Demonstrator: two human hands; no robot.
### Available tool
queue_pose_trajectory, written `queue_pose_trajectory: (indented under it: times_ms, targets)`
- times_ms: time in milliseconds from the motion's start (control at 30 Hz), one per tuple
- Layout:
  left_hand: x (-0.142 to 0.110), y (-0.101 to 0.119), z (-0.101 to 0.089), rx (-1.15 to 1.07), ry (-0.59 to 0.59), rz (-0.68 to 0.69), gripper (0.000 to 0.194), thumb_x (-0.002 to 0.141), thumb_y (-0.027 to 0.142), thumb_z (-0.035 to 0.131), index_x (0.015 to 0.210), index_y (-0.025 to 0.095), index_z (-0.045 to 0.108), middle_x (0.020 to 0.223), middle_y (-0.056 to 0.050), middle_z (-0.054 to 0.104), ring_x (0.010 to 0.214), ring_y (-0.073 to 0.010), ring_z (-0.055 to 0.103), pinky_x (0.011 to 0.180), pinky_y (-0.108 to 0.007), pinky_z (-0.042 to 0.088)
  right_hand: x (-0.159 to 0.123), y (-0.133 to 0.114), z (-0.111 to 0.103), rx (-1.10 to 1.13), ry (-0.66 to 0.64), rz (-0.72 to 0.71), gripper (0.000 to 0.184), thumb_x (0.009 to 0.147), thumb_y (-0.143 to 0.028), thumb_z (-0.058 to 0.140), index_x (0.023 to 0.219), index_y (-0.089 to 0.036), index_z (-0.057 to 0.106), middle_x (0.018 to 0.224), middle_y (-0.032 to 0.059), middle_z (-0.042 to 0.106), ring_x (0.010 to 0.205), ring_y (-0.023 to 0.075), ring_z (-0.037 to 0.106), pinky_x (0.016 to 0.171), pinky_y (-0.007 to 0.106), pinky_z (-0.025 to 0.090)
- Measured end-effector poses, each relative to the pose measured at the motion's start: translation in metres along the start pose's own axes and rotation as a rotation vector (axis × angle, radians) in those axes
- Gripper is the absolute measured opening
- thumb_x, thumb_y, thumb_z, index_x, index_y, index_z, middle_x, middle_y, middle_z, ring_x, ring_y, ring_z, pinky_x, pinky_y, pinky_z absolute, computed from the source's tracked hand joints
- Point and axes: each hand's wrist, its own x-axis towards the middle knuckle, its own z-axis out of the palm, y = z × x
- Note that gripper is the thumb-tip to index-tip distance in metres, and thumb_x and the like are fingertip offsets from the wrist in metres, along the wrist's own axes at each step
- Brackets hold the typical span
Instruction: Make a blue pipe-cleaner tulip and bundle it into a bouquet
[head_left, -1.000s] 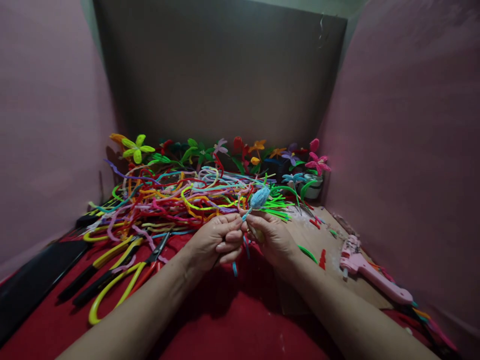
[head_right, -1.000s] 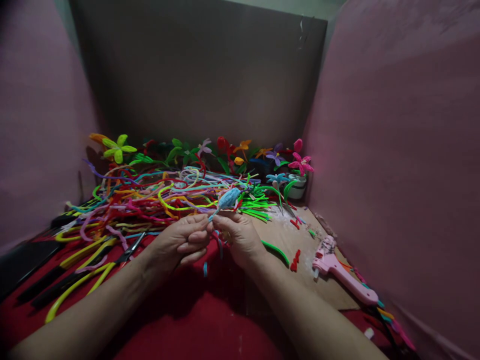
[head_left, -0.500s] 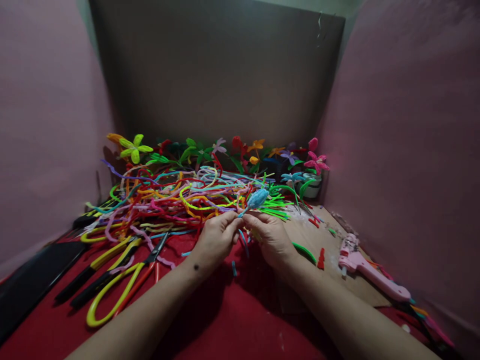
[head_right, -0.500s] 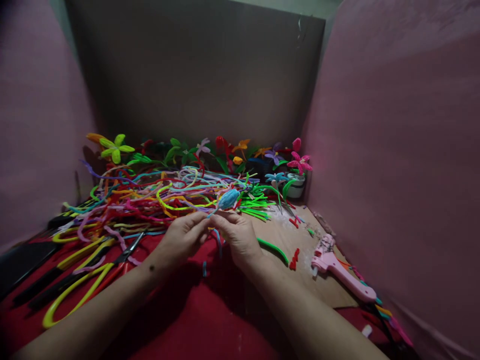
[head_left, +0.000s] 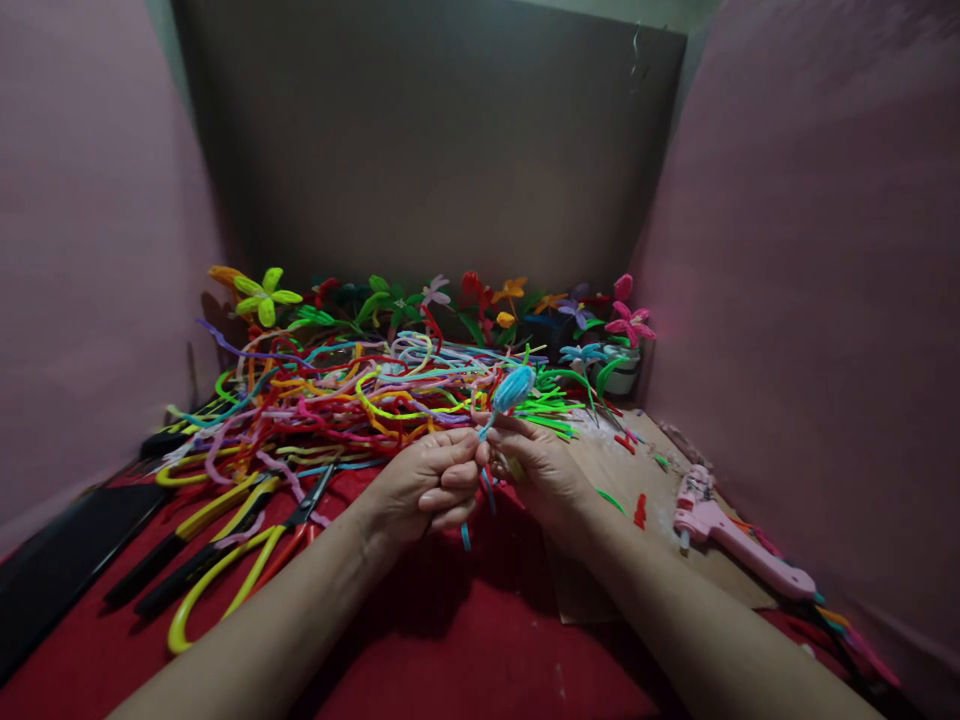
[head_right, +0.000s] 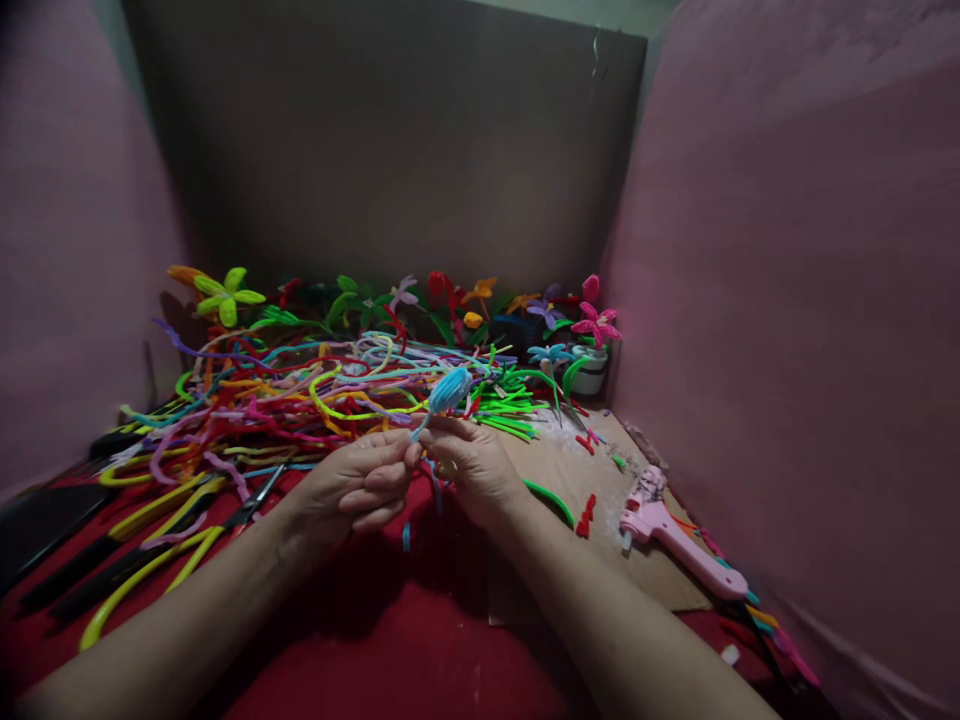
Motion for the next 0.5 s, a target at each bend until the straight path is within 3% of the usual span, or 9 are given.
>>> queue_pose_trajectory:
  times_ms: [200,333,433,500]
  targets:
    - [0.0,0.002,0.003,0.036,-0.008,-0.023,0.018,0.084,0.03,0.048,0.078,0.015,0.056,0.042,0.011,0.029,0.026,-0.0005,0.01,0.026,-0.013,0.024,0.0,0.0,0.002,0.016,-0.004,-0.055,0.012,0.06,-0.018,0.072,0.07,-0.016,0.067,0.058,-0.0025,0.059,0.048,0.0049,0.044,0.047,0.018,0.029]
    - [0.003,0.0,0.012,0.426,0.251,0.083,0.023,0.082,0.037,0.049,0.076,0.016,0.055,0.045,0.007,0.042,0.029,-0.0031,0.026,0.031,-0.016,0.025,0.0,0.003,0.002,-0.001,0.074,-0.111,0.01,0.062,-0.022,0.07,0.069,-0.015,0.067,0.063,-0.0012,0.061,0.054,0.0074,0.049,0.055,0.021,0.036]
    - [0.005,-0.005,0.015,0.863,0.495,0.312,0.018,0.078,0.032,0.054,0.07,0.017,0.058,0.05,0.003,0.048,0.04,-0.0066,0.04,0.041,-0.017,0.031,-0.001,0.005,0.002,-0.03,0.125,-0.136,0.01,0.062,-0.022,0.07,0.068,-0.015,0.067,0.063,-0.0009,0.061,0.056,0.0085,0.049,0.057,0.023,0.037]
    - [0.005,-0.009,0.015,1.028,0.579,0.442,0.016,0.076,0.028,0.056,0.064,0.017,0.059,0.051,0.003,0.048,0.046,-0.0075,0.041,0.048,-0.018,0.032,-0.001,0.007,0.002,-0.026,0.136,-0.133,0.01,0.061,-0.021,0.07,0.068,-0.015,0.067,0.063,-0.0012,0.06,0.057,0.0088,0.049,0.059,0.023,0.038]
